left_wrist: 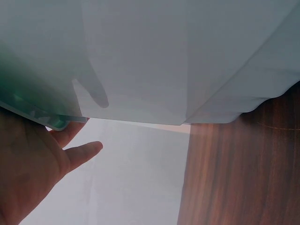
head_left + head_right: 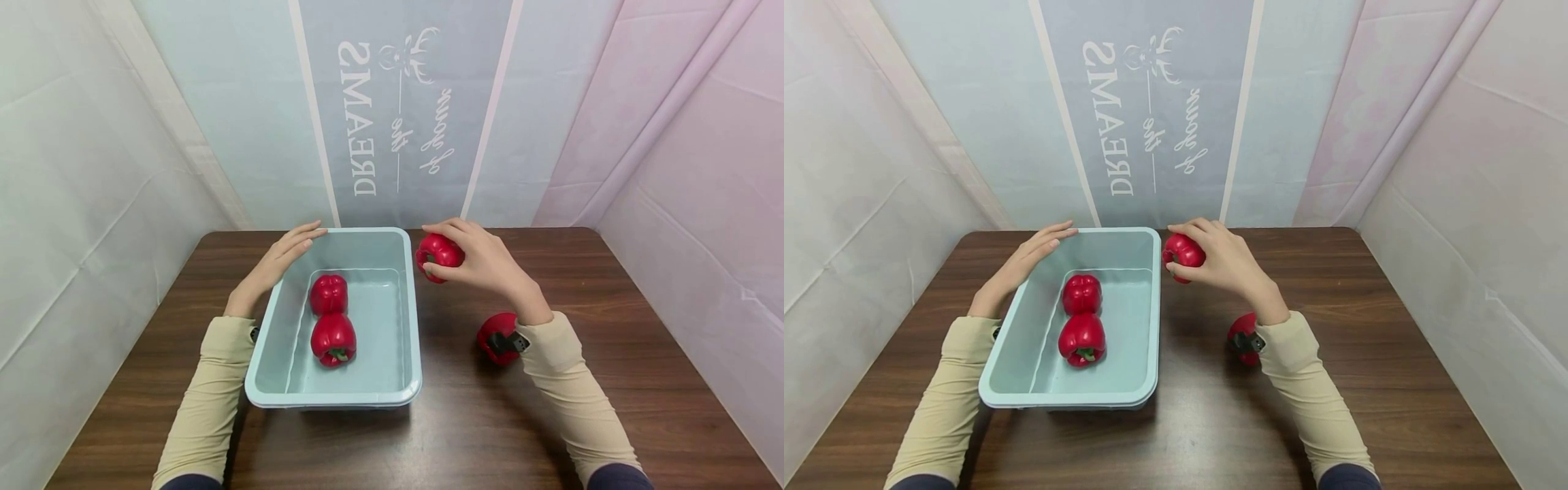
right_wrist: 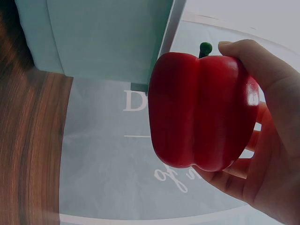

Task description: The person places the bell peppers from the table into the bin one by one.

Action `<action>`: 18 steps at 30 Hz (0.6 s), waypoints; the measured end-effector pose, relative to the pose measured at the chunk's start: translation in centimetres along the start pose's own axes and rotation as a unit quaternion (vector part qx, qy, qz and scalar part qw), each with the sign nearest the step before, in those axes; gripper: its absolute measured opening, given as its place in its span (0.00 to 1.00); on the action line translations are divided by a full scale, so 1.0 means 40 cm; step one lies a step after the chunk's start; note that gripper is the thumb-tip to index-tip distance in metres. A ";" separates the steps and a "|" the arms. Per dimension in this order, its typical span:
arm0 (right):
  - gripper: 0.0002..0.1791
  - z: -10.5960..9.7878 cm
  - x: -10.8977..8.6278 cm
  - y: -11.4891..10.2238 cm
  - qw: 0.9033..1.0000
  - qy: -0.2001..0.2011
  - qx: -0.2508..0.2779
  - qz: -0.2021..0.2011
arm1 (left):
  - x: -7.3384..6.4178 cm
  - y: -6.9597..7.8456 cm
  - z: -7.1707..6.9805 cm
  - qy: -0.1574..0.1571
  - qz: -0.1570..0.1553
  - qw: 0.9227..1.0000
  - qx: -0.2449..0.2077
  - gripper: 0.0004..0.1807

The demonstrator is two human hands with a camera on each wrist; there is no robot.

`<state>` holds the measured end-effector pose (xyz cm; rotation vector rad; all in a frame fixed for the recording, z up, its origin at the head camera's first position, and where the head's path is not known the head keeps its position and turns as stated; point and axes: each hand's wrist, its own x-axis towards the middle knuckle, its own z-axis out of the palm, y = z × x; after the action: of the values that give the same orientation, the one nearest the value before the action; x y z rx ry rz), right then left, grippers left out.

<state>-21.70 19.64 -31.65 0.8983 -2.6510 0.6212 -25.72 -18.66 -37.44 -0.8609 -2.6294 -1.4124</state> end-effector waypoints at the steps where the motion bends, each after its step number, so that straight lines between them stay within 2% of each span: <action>1: 0.31 0.000 0.001 0.000 1.000 0.001 0.000 -0.001 | 0.000 -0.001 0.000 0.001 0.000 1.000 0.001 0.21; 18: 0.30 0.001 0.012 -0.012 1.000 0.012 0.000 -0.010 | 0.003 -0.008 0.002 0.004 0.004 1.000 0.005 0.22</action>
<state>-21.76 19.03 -31.35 0.9115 -2.6175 0.6244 -25.97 -18.70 -37.70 -0.8622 -2.6225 -1.3980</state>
